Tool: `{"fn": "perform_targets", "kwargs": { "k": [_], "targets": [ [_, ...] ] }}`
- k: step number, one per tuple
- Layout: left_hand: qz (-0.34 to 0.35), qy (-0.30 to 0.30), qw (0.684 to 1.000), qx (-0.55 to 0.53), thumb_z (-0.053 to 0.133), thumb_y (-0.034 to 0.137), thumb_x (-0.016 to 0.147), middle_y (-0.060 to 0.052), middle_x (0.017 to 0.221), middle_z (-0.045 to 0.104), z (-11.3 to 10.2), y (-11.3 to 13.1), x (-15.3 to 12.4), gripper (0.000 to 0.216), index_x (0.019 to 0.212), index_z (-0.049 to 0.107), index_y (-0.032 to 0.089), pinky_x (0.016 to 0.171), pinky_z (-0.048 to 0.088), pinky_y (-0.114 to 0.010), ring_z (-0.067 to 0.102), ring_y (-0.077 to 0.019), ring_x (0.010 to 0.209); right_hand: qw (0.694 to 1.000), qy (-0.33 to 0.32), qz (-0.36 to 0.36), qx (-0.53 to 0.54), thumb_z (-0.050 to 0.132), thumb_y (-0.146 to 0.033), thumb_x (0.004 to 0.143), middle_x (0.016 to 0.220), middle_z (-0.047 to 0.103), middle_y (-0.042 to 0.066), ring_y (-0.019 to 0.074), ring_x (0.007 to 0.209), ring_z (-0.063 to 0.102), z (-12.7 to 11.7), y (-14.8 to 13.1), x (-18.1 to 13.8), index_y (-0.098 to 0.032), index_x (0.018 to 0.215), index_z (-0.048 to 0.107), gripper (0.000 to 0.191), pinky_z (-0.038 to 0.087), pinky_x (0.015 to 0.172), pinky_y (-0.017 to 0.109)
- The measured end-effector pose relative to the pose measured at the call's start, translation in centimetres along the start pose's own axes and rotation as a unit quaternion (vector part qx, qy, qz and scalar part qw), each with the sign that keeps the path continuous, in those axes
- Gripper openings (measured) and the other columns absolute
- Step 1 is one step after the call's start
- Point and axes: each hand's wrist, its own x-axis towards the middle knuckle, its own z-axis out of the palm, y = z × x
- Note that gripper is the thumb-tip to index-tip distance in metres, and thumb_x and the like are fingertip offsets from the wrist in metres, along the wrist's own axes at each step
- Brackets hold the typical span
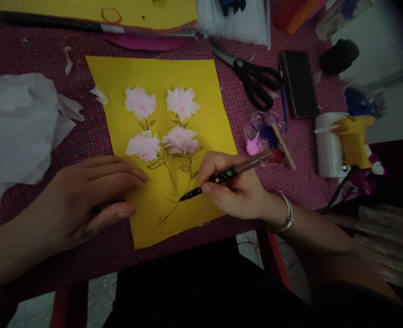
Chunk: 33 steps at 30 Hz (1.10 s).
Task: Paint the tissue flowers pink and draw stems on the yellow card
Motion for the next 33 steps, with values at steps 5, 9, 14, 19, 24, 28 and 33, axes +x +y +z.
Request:
{"fn": "perform_targets", "kwargs": {
  "k": [5, 9, 14, 19, 24, 28, 33],
  "targets": [
    [0.002, -0.016, 1.0, 0.017, 0.038, 0.04, 0.101, -0.007, 0.108, 0.07, -0.3, 0.5, 0.8, 0.033, 0.105, 0.062, 0.016, 0.094, 0.047, -0.026, 0.064, -0.0157, 0.105, 1.0, 0.007, -0.007, 0.017, 0.053, -0.008, 0.079, 0.067, 0.053, -0.003, 0.0083, 0.059, 0.05, 0.2, 0.0, -0.1, -0.018, 0.073, 0.051, 0.012, 0.039, 0.052, 0.022],
    [-0.001, -0.021, 1.0, 0.022, 0.037, 0.042, 0.101, -0.009, 0.108, 0.07, -0.3, 0.7, 1.0, 0.037, 0.105, 0.062, 0.016, 0.091, 0.049, -0.028, 0.065, -0.0175, 0.103, 1.0, -0.017, -0.004, 0.011, 0.054, -0.009, 0.079, 0.068, 0.055, -0.002, 0.0083, 0.058, 0.051, 0.4, 0.0, 0.0, -0.019, 0.073, 0.051, 0.012, 0.04, 0.052, 0.022],
    [-0.003, -0.015, 1.0, 0.024, 0.038, 0.043, 0.101, -0.007, 0.106, 0.071, -0.3, 0.7, 1.0, 0.036, 0.104, 0.063, 0.018, 0.088, 0.051, -0.03, 0.066, -0.0185, 0.101, 0.999, -0.032, -0.003, -0.002, 0.053, -0.009, 0.079, 0.069, 0.055, -0.002, 0.0078, 0.059, 0.051, 0.6, 0.0, 0.1, -0.018, 0.073, 0.052, 0.011, 0.04, 0.052, 0.022],
    [0.008, -0.015, 0.999, 0.03, 0.037, 0.041, 0.101, -0.007, 0.106, 0.071, -0.3, 0.5, 1.0, 0.033, 0.104, 0.061, 0.018, 0.09, 0.049, -0.03, 0.065, -0.0171, 0.101, 1.0, -0.015, -0.004, -0.003, 0.052, -0.01, 0.08, 0.07, 0.056, -0.001, 0.0085, 0.061, 0.052, 0.5, 0.0, 0.1, -0.019, 0.074, 0.052, 0.011, 0.042, 0.054, 0.022],
    [0.015, -0.014, 0.999, 0.028, 0.037, 0.038, 0.102, -0.005, 0.106, 0.071, -0.3, 0.5, 1.0, 0.03, 0.107, 0.059, 0.019, 0.092, 0.047, -0.027, 0.063, -0.0144, 0.105, 0.999, -0.033, 0.0, -0.001, 0.052, -0.009, 0.078, 0.068, 0.054, -0.002, 0.0075, 0.058, 0.05, 0.5, 0.0, 0.1, -0.018, 0.073, 0.051, 0.011, 0.04, 0.051, 0.02],
    [0.013, -0.01, 0.999, 0.038, 0.037, 0.037, 0.102, -0.004, 0.106, 0.072, -0.4, 0.6, 1.1, 0.029, 0.107, 0.06, 0.02, 0.091, 0.048, -0.027, 0.064, -0.0149, 0.105, 1.0, -0.004, -0.012, -0.005, 0.051, -0.009, 0.077, 0.069, 0.054, -0.002, 0.0082, 0.06, 0.05, 0.4, 0.0, 0.1, -0.019, 0.074, 0.05, 0.011, 0.041, 0.053, 0.021],
    [0.012, -0.011, 0.999, 0.036, 0.037, 0.038, 0.101, -0.004, 0.104, 0.072, -0.4, 0.7, 1.2, 0.029, 0.105, 0.06, 0.021, 0.089, 0.051, -0.028, 0.066, -0.016, 0.102, 0.999, -0.032, 0.001, 0.0, 0.051, -0.008, 0.077, 0.069, 0.054, -0.002, 0.0082, 0.059, 0.049, 0.3, -0.1, 0.0, -0.019, 0.073, 0.05, 0.012, 0.04, 0.053, 0.021]
  ]
}}
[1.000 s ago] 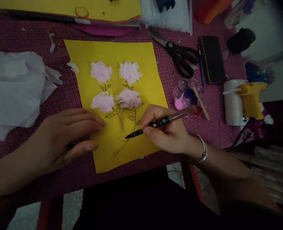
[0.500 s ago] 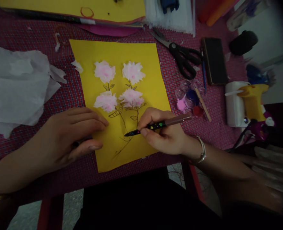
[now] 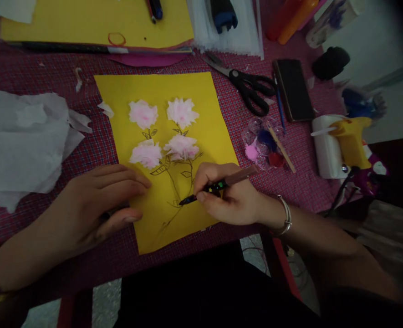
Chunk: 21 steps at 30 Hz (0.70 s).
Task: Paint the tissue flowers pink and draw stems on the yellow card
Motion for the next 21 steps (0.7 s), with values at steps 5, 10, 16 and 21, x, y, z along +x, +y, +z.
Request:
{"fn": "perform_targets", "kwargs": {
  "k": [5, 10, 16, 21],
  "targets": [
    [-0.001, -0.002, 1.0, 0.003, 0.038, 0.039, 0.101, -0.005, 0.105, 0.071, 0.12, -0.06, -0.09, 0.03, 0.104, 0.06, 0.02, 0.09, 0.05, -0.028, 0.064, -0.0162, 0.104, 0.999, 0.044, -0.009, -0.01, 0.053, -0.007, 0.077, 0.068, 0.054, -0.002, 0.0088, 0.06, 0.05, -0.23, -0.17, 0.0, -0.018, 0.073, 0.052, 0.012, 0.039, 0.054, 0.022],
    [-0.01, -0.004, 1.0, -0.003, 0.038, 0.04, 0.102, -0.006, 0.104, 0.07, 0.1, 0.19, -0.03, 0.03, 0.101, 0.06, 0.019, 0.086, 0.052, -0.029, 0.065, -0.0167, 0.1, 0.998, 0.057, -0.012, -0.01, 0.054, -0.009, 0.079, 0.07, 0.055, -0.002, 0.0084, 0.059, 0.051, -0.19, -0.32, -0.13, -0.018, 0.075, 0.053, 0.011, 0.039, 0.052, 0.022],
    [-0.018, -0.017, 1.0, -0.008, 0.037, 0.043, 0.101, -0.007, 0.103, 0.07, -0.1, 0.35, 0.09, 0.032, 0.103, 0.058, 0.019, 0.082, 0.052, -0.031, 0.065, -0.0183, 0.096, 1.0, 0.016, -0.017, -0.012, 0.057, -0.011, 0.081, 0.069, 0.057, -0.002, 0.0087, 0.059, 0.053, 0.38, -0.01, -0.19, -0.018, 0.078, 0.055, 0.008, 0.042, 0.054, 0.022],
    [-0.009, -0.015, 1.0, -0.007, 0.038, 0.041, 0.101, -0.007, 0.101, 0.069, -0.19, 0.4, 0.22, 0.03, 0.101, 0.059, 0.019, 0.08, 0.052, -0.031, 0.065, -0.0187, 0.095, 1.0, 0.009, -0.01, -0.011, 0.057, -0.01, 0.081, 0.07, 0.059, -0.002, 0.0085, 0.06, 0.054, 0.64, 0.06, -0.14, -0.018, 0.08, 0.056, 0.008, 0.043, 0.055, 0.022]
  ]
}}
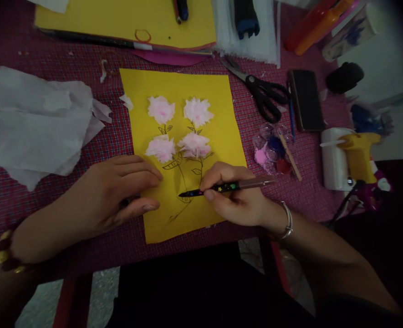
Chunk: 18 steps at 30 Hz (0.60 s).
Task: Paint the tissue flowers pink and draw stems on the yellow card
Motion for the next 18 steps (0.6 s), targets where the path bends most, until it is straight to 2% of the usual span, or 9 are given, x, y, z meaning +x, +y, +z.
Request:
{"fn": "perform_targets", "kwargs": {
  "k": [7, 18],
  "targets": [
    [0.008, 0.013, 1.0, 0.006, 0.039, 0.04, 0.101, -0.009, 0.101, 0.07, 0.13, -0.11, -0.15, 0.031, 0.101, 0.06, 0.016, 0.084, 0.051, -0.03, 0.065, -0.019, 0.096, 1.0, -0.013, 0.001, -0.006, 0.055, -0.009, 0.08, 0.069, 0.058, -0.002, 0.0084, 0.058, 0.051, -0.12, -0.08, 0.22, -0.019, 0.078, 0.054, 0.01, 0.04, 0.052, 0.022],
    [0.003, 0.011, 1.0, 0.0, 0.04, 0.038, 0.1, -0.009, 0.106, 0.07, 0.27, -0.4, -0.44, 0.028, 0.103, 0.06, 0.019, 0.088, 0.052, -0.031, 0.066, -0.0191, 0.102, 1.0, -0.007, -0.001, -0.018, 0.052, -0.008, 0.076, 0.068, 0.053, -0.002, 0.0088, 0.058, 0.05, -0.62, -0.2, 0.29, -0.02, 0.072, 0.049, 0.013, 0.039, 0.052, 0.023]
  ]
}}
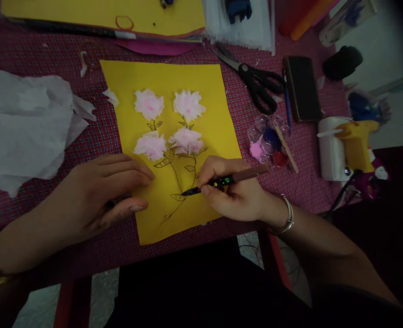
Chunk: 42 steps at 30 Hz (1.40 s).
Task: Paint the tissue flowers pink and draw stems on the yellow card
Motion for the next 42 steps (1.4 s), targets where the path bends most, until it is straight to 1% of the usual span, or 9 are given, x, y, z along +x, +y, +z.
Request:
{"fn": "perform_targets", "kwargs": {
  "k": [5, 12, 21, 27, 31, 34, 37, 39, 42],
  "targets": [
    [-0.007, -0.001, 1.0, -0.004, 0.041, 0.037, 0.1, -0.008, 0.107, 0.071, 0.0, 0.0, 0.0, 0.027, 0.105, 0.06, 0.019, 0.09, 0.051, -0.031, 0.066, -0.0192, 0.102, 1.0, -0.008, 0.0, -0.003, 0.052, -0.008, 0.076, 0.068, 0.053, -0.002, 0.0086, 0.057, 0.049, -0.2, 0.0, -0.1, -0.02, 0.072, 0.049, 0.013, 0.037, 0.051, 0.022],
    [0.0, 0.002, 1.0, -0.006, 0.042, 0.038, 0.1, -0.008, 0.104, 0.072, -0.1, 0.1, 0.1, 0.029, 0.101, 0.062, 0.018, 0.089, 0.051, -0.029, 0.067, -0.0183, 0.1, 0.999, 0.038, -0.005, 0.02, 0.054, -0.009, 0.077, 0.068, 0.054, -0.002, 0.0093, 0.06, 0.05, -0.4, 0.2, -0.1, -0.019, 0.072, 0.051, 0.011, 0.039, 0.052, 0.023],
    [-0.011, -0.007, 1.0, 0.003, 0.04, 0.04, 0.101, -0.007, 0.102, 0.071, -0.2, 0.6, 0.5, 0.03, 0.1, 0.061, 0.019, 0.08, 0.052, -0.03, 0.066, -0.0186, 0.095, 1.0, 0.01, 0.007, 0.006, 0.055, -0.011, 0.081, 0.069, 0.057, -0.002, 0.0094, 0.06, 0.052, 0.3, 0.0, -0.1, -0.019, 0.078, 0.054, 0.009, 0.042, 0.054, 0.023],
    [-0.007, -0.007, 1.0, 0.011, 0.039, 0.043, 0.101, -0.007, 0.101, 0.07, -0.3, 0.6, 0.5, 0.031, 0.101, 0.06, 0.019, 0.082, 0.052, -0.032, 0.066, -0.0184, 0.093, 1.0, 0.004, -0.008, 0.016, 0.055, -0.011, 0.083, 0.071, 0.055, -0.003, 0.0085, 0.063, 0.051, 0.7, 0.2, 0.0, -0.019, 0.08, 0.053, 0.009, 0.039, 0.056, 0.022],
    [-0.005, -0.013, 1.0, 0.009, 0.04, 0.043, 0.101, -0.007, 0.1, 0.07, -0.1, 0.6, 0.5, 0.031, 0.101, 0.059, 0.019, 0.081, 0.052, -0.032, 0.065, -0.0188, 0.093, 1.0, -0.007, 0.011, 0.023, 0.055, -0.009, 0.081, 0.071, 0.055, -0.003, 0.0087, 0.062, 0.05, 0.6, 0.2, 0.0, -0.019, 0.08, 0.054, 0.009, 0.039, 0.056, 0.023],
    [0.0, 0.0, 1.0, 0.005, 0.041, 0.04, 0.101, -0.007, 0.099, 0.07, 0.0, 0.4, 0.0, 0.028, 0.1, 0.059, 0.019, 0.08, 0.052, -0.031, 0.065, -0.0181, 0.092, 0.996, 0.052, 0.007, 0.078, 0.058, -0.011, 0.081, 0.07, 0.054, -0.003, 0.0086, 0.06, 0.049, 0.1, 0.1, -0.2, -0.018, 0.077, 0.055, 0.009, 0.038, 0.054, 0.023],
    [-0.01, 0.063, 0.998, 0.003, 0.041, 0.033, 0.1, -0.005, 0.099, 0.07, -0.4, 0.2, -0.6, 0.023, 0.1, 0.06, 0.02, 0.081, 0.052, -0.027, 0.066, -0.0161, 0.094, 0.978, 0.125, 0.021, 0.164, 0.059, -0.014, 0.085, 0.066, 0.052, -0.005, 0.0071, 0.054, 0.045, -0.6, 0.1, -0.3, -0.018, 0.078, 0.056, 0.008, 0.035, 0.049, 0.021],
    [-0.046, 0.095, 0.994, 0.004, 0.041, 0.029, 0.099, -0.004, 0.099, 0.07, -0.8, 0.1, -0.9, 0.022, 0.103, 0.061, 0.021, 0.082, 0.051, -0.025, 0.066, -0.0153, 0.094, 0.968, 0.141, 0.042, 0.205, 0.059, -0.017, 0.088, 0.062, 0.05, -0.006, 0.0065, 0.05, 0.044, -1.0, 0.3, -0.2, -0.017, 0.081, 0.058, 0.008, 0.033, 0.046, 0.02],
    [-0.148, 0.113, 0.982, 0.021, 0.044, 0.025, 0.097, -0.002, 0.097, 0.071, -1.1, -0.1, -0.8, 0.023, 0.11, 0.062, 0.02, 0.074, 0.05, -0.024, 0.066, -0.0132, 0.085, 0.955, 0.162, 0.069, 0.238, 0.057, -0.024, 0.093, 0.055, 0.047, -0.008, 0.006, 0.046, 0.043, -1.7, 0.8, 0.3, -0.017, 0.083, 0.058, 0.012, 0.031, 0.045, 0.019]
  ]
}}
